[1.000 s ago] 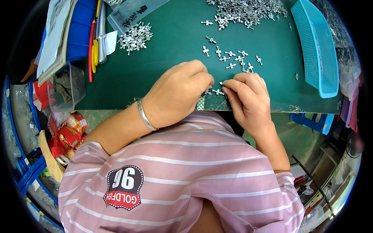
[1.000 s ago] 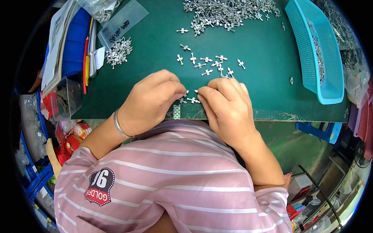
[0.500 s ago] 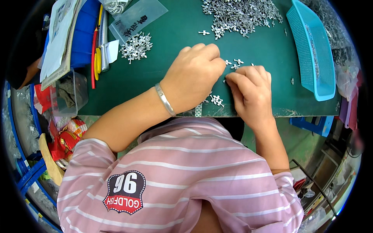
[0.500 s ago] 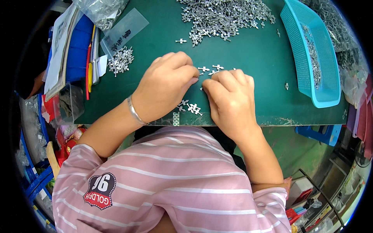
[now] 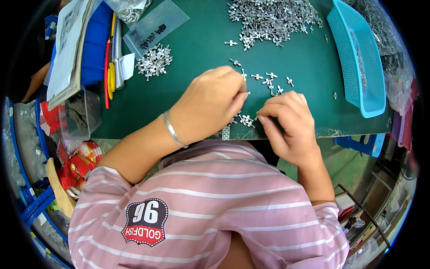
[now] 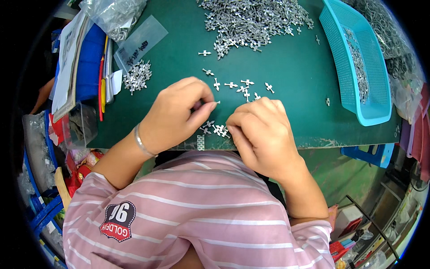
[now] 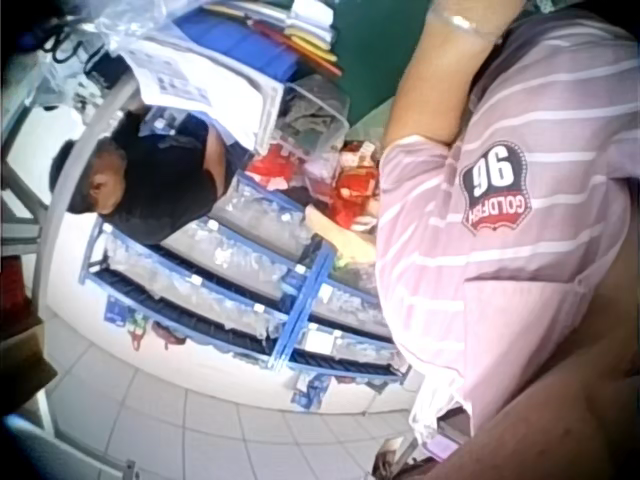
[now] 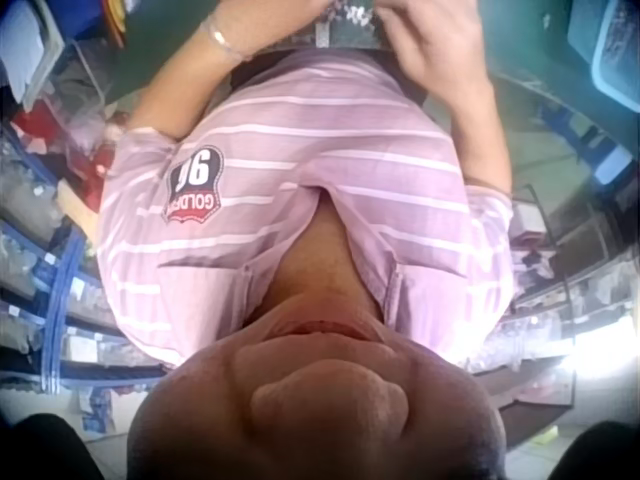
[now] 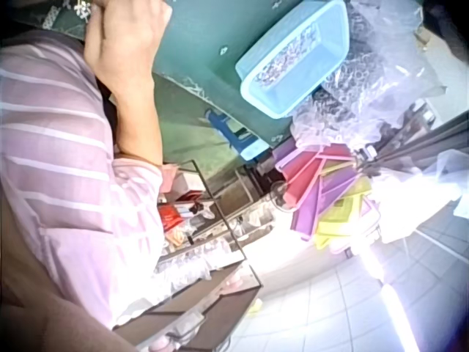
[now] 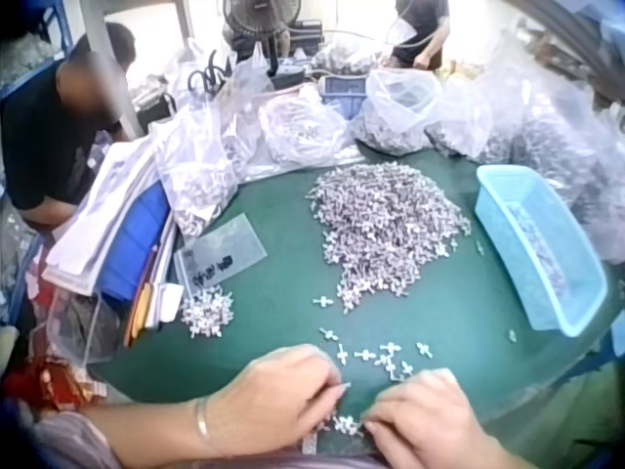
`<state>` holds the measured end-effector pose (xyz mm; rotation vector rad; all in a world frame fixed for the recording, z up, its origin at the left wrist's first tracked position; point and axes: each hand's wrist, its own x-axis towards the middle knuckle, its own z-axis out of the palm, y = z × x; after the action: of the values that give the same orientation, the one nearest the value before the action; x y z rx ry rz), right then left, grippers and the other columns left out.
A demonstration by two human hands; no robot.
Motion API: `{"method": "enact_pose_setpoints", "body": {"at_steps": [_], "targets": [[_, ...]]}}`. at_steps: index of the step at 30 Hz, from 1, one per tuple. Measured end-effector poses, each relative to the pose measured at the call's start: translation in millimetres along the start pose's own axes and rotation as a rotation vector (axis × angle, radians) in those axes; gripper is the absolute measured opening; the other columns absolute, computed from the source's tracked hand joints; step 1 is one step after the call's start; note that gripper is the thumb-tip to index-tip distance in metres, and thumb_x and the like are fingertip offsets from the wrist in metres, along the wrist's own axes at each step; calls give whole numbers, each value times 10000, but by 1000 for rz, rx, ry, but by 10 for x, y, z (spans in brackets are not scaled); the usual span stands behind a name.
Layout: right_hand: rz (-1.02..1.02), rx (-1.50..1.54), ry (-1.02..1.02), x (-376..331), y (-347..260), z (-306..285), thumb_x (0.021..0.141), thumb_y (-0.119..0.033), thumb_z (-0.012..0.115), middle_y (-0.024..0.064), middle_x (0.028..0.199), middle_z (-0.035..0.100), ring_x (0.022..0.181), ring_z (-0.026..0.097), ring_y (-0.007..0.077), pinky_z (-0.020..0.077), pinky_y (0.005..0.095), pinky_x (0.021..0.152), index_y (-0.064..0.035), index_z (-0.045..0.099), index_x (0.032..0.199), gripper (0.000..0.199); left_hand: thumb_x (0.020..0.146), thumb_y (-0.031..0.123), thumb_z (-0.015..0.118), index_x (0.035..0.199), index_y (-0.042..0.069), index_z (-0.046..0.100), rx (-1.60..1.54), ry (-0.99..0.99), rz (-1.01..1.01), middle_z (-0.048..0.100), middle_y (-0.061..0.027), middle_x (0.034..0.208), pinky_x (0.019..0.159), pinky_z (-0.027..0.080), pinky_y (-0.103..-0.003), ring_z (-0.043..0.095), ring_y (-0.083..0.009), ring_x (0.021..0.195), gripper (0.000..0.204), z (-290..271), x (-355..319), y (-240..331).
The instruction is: The person sorts through a pile of small cross-shaped metal pieces on a green table by hand, picking them up and moving them into a smaller cluster.
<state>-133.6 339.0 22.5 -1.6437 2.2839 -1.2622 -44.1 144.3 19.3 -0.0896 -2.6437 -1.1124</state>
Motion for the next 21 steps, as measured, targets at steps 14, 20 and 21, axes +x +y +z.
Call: {"method": "enact_pose_setpoints", "body": {"at_steps": [14, 20, 21], "targets": [[10, -362, 73, 326, 230, 164, 788, -45, 707, 38, 898, 602, 840, 556, 261, 396, 384, 745, -76, 663, 878, 105, 777, 24, 709, 902, 51, 644, 279, 124, 85, 601, -76, 879, 775, 459, -381, 592, -291, 872, 143, 36, 121, -36], [-21, -258, 96, 267, 146, 95, 792, -47, 710, 40, 876, 594, 817, 548, 256, 389, 377, 749, -73, 653, 849, 85, 789, 25, 687, 862, 66, 621, 350, 26, 125, 590, -71, 849, 714, 428, -394, 568, -292, 811, 107, 66, 128, -136], [-23, -204, 56, 236, 124, 82, 791, -46, 710, 42, 868, 594, 809, 547, 256, 389, 377, 747, -72, 651, 851, 88, 788, 20, 685, 861, 65, 621, 288, -1, 110, 589, -74, 846, 715, 429, -395, 569, -293, 810, 107, 30, 90, -114]]}}
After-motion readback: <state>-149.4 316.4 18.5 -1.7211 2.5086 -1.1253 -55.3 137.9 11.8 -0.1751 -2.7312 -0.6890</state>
